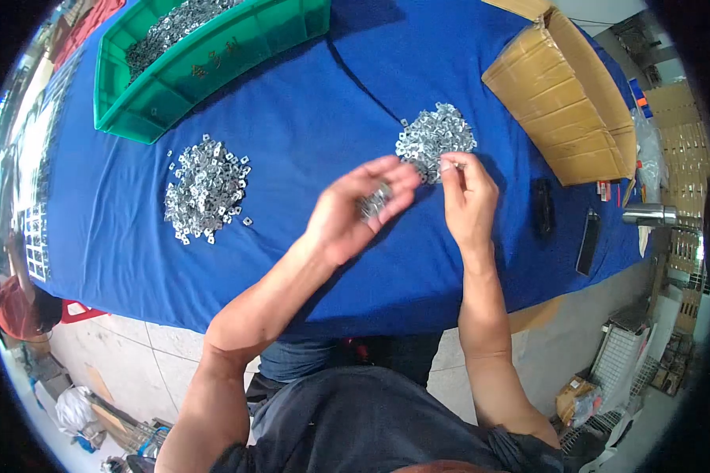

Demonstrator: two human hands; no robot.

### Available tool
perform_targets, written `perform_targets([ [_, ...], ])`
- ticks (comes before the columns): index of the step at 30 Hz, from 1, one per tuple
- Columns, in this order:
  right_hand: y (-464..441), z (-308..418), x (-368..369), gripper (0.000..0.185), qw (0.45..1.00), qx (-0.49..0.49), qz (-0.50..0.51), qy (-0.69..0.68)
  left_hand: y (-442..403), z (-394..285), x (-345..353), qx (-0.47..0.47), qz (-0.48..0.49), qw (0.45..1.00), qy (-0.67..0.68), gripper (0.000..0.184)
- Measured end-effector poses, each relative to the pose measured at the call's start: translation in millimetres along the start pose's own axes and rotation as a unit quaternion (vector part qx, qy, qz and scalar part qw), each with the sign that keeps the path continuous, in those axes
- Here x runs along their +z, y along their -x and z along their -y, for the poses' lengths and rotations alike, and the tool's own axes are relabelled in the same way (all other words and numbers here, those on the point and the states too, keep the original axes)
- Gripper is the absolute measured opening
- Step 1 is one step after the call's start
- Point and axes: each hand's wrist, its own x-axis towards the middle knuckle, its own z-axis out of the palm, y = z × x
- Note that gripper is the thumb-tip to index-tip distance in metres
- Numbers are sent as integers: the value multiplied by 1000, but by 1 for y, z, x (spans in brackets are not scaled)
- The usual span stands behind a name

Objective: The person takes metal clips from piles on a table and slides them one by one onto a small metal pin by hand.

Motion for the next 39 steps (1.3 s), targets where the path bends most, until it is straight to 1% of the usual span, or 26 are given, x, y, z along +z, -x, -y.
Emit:
perform_targets([
  [1, -1, -1, -1, 8, 1000, -11, -11, 2, 0, -6, 3, 43, -1, 999, 13, 35],
  [2, 0, -3, -2, 8, 1000, -21, -22, 4, -1, -12, 6, 84, -46, 994, 59, 35],
  [3, 1, -3, -2, 8, 999, -20, -25, 5, -3, -15, 4, 118, -56, 988, 78, 34],
  [5, 1, -4, -2, 7, 1000, -5, -22, -11, -1, -6, 0, 116, -92, 987, 56, 34],
  [6, 2, -4, -2, 7, 1000, -6, -22, -11, -1, -4, -2, 88, -80, 991, 63, 34],
  [8, 7, -2, 2, 8, 991, 60, 19, -117, 2, -2, -8, 61, -83, 994, 19, 33],
  [9, 10, 0, 4, 8, 990, 64, 19, -121, 5, -4, -5, 33, -70, 997, 2, 33],
  [11, 12, 5, 6, 8, 987, 42, 34, -150, 10, -6, 7, 12, -91, 993, -78, 31],
  [12, 13, 8, 5, 8, 987, 48, 26, -152, 10, -7, 4, 12, -75, 992, -104, 28],
  [14, 16, 12, 4, 8, 978, 57, 61, -190, 11, -6, -1, 11, -67, 990, -125, 27],
  [15, 16, 14, 4, 8, 978, 60, 61, -192, 11, -6, -2, 19, -56, 988, -140, 26],
  [17, 18, 17, 5, 8, 982, 30, 62, -177, 11, -7, -4, 17, -50, 988, -143, 25],
  [18, 19, 18, 5, 8, 981, 38, 68, -175, 12, -6, -6, 15, -45, 988, -144, 24],
  [20, 20, 20, 5, 8, 983, 17, 82, -161, 12, -6, -8, 3, -37, 988, -150, 22],
  [23, 21, 21, 6, 7, 978, 13, 80, -191, 15, -3, 0, 1, -73, 984, -165, 21],
  [25, 22, 24, 6, 6, 979, 10, 83, -187, 13, -1, -1, 7, -90, 980, -177, 22],
  [27, 22, 25, 6, 6, 982, -36, 80, -167, 12, -2, 3, -3, -94, 980, -173, 23],
  [28, 22, 25, 6, 6, 982, -34, 82, -165, 12, -2, 4, -12, -95, 980, -173, 24],
  [30, 21, 25, 7, 6, 988, -75, 86, -108, 11, -5, -1, -12, -78, 984, -158, 25],
  [31, 19, 24, 11, 7, 985, -122, 66, -99, 11, -5, -3, -13, -61, 987, -146, 26],
  [35, 20, 24, 11, 7, 985, -106, 85, -102, 11, -6, -3, -15, -59, 986, -154, 27],
  [38, 18, 23, 10, 7, 986, -131, 79, -66, 11, -7, 1, -13, -53, 987, -154, 28],
  [39, 20, 22, 9, 7, 988, -90, 82, -93, 12, -7, 3, -14, -57, 987, -150, 29],
])
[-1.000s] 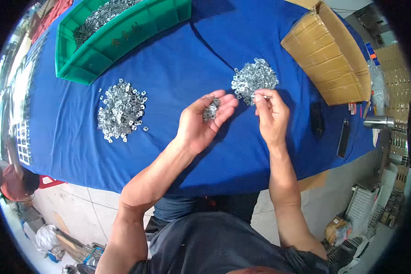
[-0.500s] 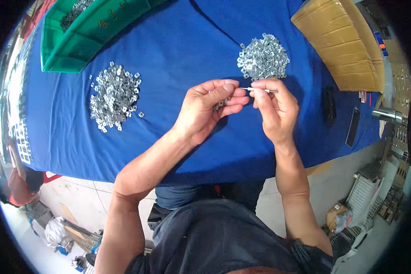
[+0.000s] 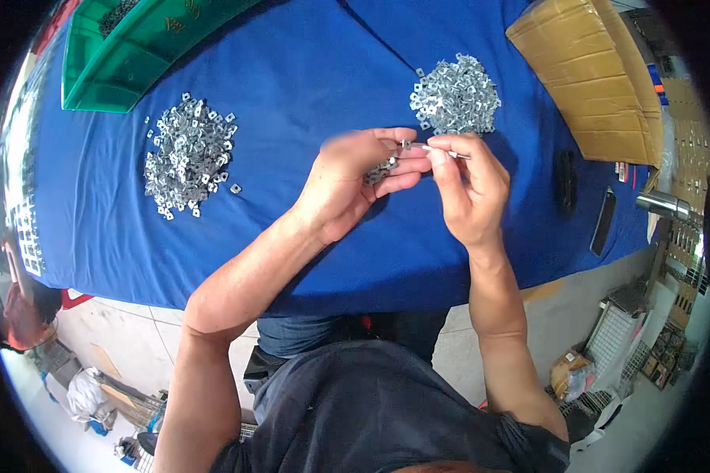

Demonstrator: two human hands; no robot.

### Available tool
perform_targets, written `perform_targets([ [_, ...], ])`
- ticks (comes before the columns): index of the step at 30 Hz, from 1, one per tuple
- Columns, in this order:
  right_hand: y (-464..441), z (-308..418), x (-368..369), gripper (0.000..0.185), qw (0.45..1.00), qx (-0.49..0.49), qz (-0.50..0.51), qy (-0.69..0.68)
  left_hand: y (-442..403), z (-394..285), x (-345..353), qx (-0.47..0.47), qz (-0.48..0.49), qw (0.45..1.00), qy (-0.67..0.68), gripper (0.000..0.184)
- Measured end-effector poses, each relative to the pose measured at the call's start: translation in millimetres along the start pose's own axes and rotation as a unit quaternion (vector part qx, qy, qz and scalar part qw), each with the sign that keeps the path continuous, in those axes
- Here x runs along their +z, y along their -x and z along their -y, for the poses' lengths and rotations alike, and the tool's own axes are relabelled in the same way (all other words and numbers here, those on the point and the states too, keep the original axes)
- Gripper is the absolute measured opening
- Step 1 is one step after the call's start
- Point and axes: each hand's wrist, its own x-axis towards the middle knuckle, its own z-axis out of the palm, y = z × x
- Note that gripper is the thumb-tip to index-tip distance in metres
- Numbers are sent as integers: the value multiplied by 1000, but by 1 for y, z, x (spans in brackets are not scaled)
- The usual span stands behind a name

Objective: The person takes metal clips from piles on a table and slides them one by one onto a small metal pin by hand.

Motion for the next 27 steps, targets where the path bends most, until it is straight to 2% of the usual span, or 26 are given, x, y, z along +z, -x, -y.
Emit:
perform_targets([
  [1, 1, -1, 0, 7, 999, 39, -2, -30, 0, 0, 1, -2, -4, 1000, 3, 29],
  [3, 1, -1, 1, 7, 998, 42, -7, -51, 0, 0, -1, -2, -2, 1000, -1, 29],
  [8, -2, -1, 4, 6, 999, -7, 13, 30, 1, 4, -1, 3, 1, 1000, -19, 29],
  [12, -5, -1, 4, 5, 998, -34, 30, 45, 1, 5, -1, 12, -5, 998, -54, 32],
  [16, -7, 0, 0, 5, 999, 4, 1, 50, 1, 1, 1, 4, 1, 1000, -26, 35],
  [18, -7, -7, -5, 6, 993, 100, -44, 39, -1, 0, -1, -3, 1, 1000, -12, 36],
  [19, -10, -12, -8, 6, 989, 115, -52, 75, -1, 0, -1, -10, 0, 1000, 3, 37],
  [22, -13, -19, -14, 7, 987, 89, -59, 123, -2, 0, -3, -3, 4, 1000, 6, 36],
  [23, -10, -19, -13, 7, 987, 121, -71, 74, -2, 0, -2, -2, 5, 1000, 6, 36],
  [27, -7, -12, -10, 8, 991, 113, -71, 29, -1, -1, -2, -7, -5, 1000, -3, 33],
])
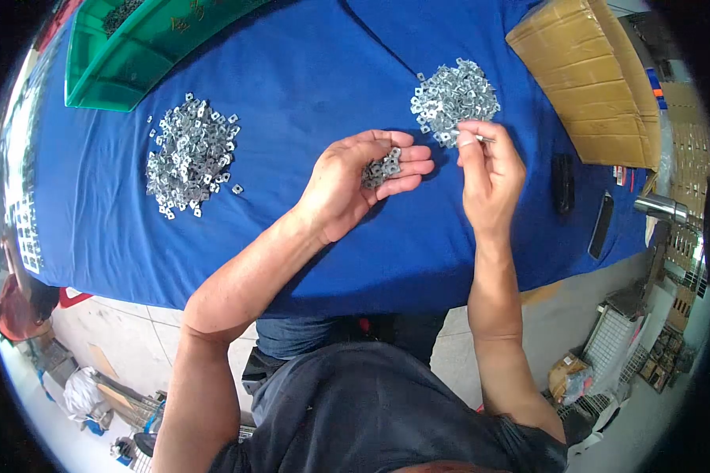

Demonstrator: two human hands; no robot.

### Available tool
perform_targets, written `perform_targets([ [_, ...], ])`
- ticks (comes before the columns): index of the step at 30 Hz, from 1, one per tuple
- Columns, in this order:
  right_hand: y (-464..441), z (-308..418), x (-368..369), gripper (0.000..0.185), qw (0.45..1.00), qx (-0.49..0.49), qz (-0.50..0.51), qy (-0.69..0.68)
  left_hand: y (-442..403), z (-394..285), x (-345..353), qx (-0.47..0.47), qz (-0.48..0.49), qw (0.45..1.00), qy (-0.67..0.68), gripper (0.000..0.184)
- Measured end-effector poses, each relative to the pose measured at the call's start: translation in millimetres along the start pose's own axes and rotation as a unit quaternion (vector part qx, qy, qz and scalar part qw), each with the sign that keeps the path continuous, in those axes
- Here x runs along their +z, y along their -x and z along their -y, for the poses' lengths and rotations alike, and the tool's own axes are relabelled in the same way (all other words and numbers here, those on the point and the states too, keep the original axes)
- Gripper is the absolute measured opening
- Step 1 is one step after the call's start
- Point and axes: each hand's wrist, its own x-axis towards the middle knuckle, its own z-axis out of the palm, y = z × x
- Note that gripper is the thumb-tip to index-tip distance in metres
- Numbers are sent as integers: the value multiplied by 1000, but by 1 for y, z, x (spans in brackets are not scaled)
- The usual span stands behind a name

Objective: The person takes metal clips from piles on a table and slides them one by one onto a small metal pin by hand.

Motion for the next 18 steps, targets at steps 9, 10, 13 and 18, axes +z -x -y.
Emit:
perform_targets([
  [9, 12, 10, 13, 7, 987, -48, 121, -94, -2, 3, -3, 2, 9, 1000, -8, 32],
  [10, 12, 9, 13, 7, 987, -57, 117, -89, -1, 3, -3, -2, 9, 1000, -12, 33],
  [13, 12, 11, 14, 6, 988, -67, 116, -82, 0, 2, -2, -6, 16, 1000, -19, 33],
  [18, 13, 9, 14, 6, 987, -78, 135, -43, 0, 3, 1, 1, 8, 1000, -28, 33],
])
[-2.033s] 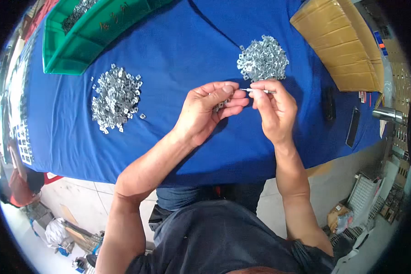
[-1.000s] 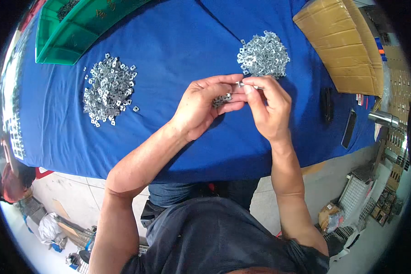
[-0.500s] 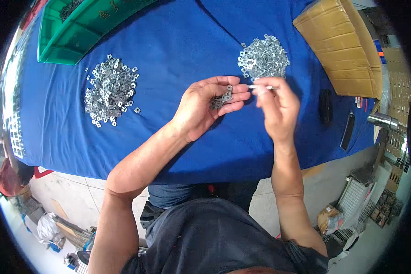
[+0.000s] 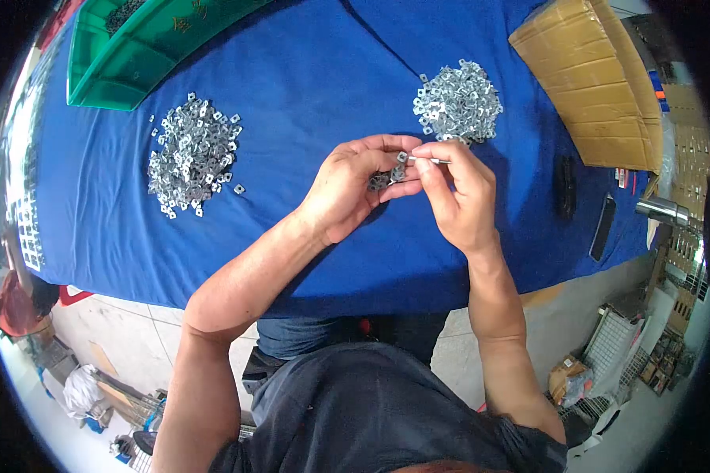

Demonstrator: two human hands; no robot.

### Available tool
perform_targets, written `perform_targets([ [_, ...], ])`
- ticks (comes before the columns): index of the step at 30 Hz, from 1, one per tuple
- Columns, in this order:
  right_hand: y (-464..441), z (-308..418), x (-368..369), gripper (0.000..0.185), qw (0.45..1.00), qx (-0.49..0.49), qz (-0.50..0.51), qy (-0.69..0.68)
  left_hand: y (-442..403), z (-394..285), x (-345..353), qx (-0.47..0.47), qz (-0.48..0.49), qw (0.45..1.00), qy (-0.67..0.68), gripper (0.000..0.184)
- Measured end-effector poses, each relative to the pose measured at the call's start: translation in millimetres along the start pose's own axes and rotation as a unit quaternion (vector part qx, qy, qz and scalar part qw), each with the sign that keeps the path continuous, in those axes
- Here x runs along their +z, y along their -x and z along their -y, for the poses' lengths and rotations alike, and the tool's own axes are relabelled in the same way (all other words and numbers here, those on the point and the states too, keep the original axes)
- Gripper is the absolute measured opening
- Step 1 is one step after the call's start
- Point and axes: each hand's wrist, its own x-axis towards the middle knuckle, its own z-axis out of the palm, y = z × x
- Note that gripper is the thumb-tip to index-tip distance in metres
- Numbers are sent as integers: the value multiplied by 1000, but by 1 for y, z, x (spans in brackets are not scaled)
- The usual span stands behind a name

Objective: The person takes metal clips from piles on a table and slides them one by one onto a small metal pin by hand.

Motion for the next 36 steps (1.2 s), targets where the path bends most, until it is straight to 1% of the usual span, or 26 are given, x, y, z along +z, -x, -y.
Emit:
perform_targets([
  [3, 0, 1, 0, 5, 1000, -1, 5, 16, -1, 0, -1, 4, -2, 1000, 2, 33],
  [5, -2, 1, 2, 4, 999, -39, -14, 34, -1, -1, 0, 6, 0, 1000, 7, 33],
  [9, -3, 3, 0, 4, 999, -33, -28, 13, 0, 0, 0, 1, 0, 1000, 12, 33],
  [11, -3, 2, -3, 7, 998, -35, 5, 56, 0, 0, 0, 0, -2, 1000, 12, 32],
  [12, -2, 2, -2, 7, 998, -35, 5, 56, 1, -1, -1, 0, 6, 1000, 12, 32],
  [15, -2, -1, 1, 5, 999, -29, -14, 25, 1, -3, -1, -5, 19, 1000, 9, 33],
  [18, -3, -2, -3, 8, 997, 29, -69, -2, -1, -3, -2, -10, 27, 999, 13, 36],
  [20, -5, -8, -12, 7, 990, 99, -98, 36, -2, -4, -3, -9, 27, 999, 18, 38],
  [21, -9, -14, -13, 7, 983, 70, -145, 92, -2, -4, -3, -12, 25, 999, 19, 39],
  [22, -14, -19, -16, 8, 972, -1, -168, 162, -1, -5, -3, -15, 23, 999, 20, 41],
  [23, -13, -20, -18, 8, 972, -2, -168, 163, -1, -5, -3, -15, 23, 999, 20, 41],
  [25, -11, -19, -20, 8, 980, 54, -147, 122, -1, -5, -3, -16, 21, 999, 35, 38],
  [27, -5, -7, -20, 8, 988, 103, -106, 32, -2, -6, -4, -12, 21, 998, 55, 37],
  [29, -3, 2, -13, 9, 995, 74, -47, -57, -1, -6, -5, -9, 20, 997, 75, 36],
  [30, -4, 8, -6, 8, 992, 57, -41, -105, -1, -6, -5, -7, 17, 997, 75, 35],
  [33, -3, 6, -3, 6, 1000, -11, -3, -12, 0, -6, -2, -5, 9, 998, 63, 33],
  [34, -3, 6, -3, 6, 1000, -10, -3, -13, 1, -6, -2, -4, 2, 999, 50, 34],
  [36, -3, 6, -2, 6, 999, -40, 11, 5, -1, -5, -5, -3, 10, 998, 56, 33],
])
